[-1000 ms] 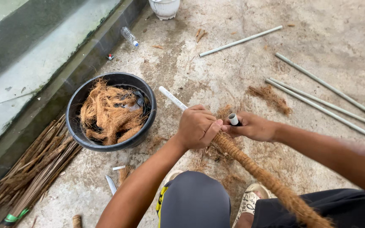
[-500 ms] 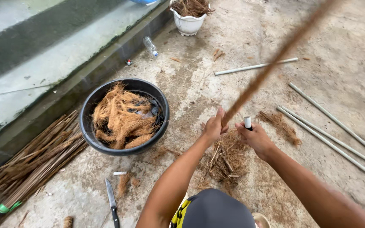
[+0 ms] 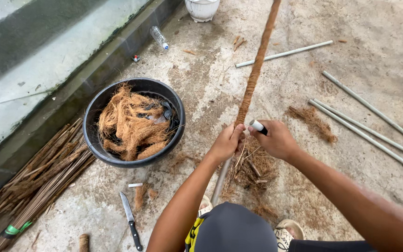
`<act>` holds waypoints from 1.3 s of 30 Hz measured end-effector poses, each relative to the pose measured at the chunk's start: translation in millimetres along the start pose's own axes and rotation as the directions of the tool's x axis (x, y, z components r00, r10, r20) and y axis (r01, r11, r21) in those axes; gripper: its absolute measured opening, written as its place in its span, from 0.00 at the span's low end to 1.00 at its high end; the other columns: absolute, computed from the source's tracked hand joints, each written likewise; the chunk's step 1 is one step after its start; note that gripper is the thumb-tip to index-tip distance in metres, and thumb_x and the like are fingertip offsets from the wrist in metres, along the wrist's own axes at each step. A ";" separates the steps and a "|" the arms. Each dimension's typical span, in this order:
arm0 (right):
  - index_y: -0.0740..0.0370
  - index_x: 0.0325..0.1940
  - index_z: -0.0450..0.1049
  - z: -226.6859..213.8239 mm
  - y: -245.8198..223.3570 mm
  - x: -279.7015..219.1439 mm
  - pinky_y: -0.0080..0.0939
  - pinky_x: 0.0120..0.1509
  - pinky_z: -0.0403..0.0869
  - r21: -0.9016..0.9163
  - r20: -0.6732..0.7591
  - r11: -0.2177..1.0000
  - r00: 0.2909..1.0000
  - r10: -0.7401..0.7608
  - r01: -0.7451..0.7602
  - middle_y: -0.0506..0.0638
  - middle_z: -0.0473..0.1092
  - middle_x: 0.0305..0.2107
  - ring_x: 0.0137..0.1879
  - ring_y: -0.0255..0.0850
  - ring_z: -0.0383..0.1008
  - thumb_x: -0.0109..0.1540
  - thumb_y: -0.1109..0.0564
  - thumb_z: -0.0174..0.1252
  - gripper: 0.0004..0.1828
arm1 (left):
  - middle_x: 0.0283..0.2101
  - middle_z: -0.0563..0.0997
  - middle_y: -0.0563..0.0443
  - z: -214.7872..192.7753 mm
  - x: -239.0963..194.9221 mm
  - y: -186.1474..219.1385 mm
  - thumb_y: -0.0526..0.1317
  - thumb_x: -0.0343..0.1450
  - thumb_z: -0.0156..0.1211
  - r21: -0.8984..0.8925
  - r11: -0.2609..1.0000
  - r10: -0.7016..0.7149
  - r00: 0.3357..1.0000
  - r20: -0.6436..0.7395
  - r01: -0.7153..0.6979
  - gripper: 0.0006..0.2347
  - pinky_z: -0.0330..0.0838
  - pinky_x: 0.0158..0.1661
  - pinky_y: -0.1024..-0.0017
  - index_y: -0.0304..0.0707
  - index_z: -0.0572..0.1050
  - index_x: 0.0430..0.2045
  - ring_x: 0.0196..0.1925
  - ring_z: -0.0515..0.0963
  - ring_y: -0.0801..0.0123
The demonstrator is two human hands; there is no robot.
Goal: The person sits on the ground and wraps coconut fiber around a long white PVC pipe. They use their hands to pull fibers from a black bucket and wrap them tightly around the pipe, occasionally using a smaller white tube to press the fibers down.
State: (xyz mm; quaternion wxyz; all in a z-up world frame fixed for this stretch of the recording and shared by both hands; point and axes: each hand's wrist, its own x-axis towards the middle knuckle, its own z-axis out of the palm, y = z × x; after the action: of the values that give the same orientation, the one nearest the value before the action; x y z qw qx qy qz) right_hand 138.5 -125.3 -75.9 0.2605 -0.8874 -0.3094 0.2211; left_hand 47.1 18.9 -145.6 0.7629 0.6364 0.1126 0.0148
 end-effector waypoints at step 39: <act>0.52 0.35 0.66 -47.4 4.5 -56.4 0.44 0.46 0.70 0.262 0.458 0.951 0.888 0.027 -0.164 0.43 0.59 0.26 0.34 0.36 0.62 0.66 0.39 0.46 0.16 | 0.09 0.66 0.57 2.0 -39.6 68.1 0.40 0.74 0.47 0.707 0.248 0.757 0.588 0.286 -0.663 0.19 0.62 0.45 0.63 0.47 0.77 0.08 0.15 0.61 0.67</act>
State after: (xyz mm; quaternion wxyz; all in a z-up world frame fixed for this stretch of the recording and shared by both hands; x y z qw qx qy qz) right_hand 126.6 -181.2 -29.2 0.2993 -0.7778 -0.2804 0.4762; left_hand 17.2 23.3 -72.8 0.3231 0.8688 -0.1487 0.3445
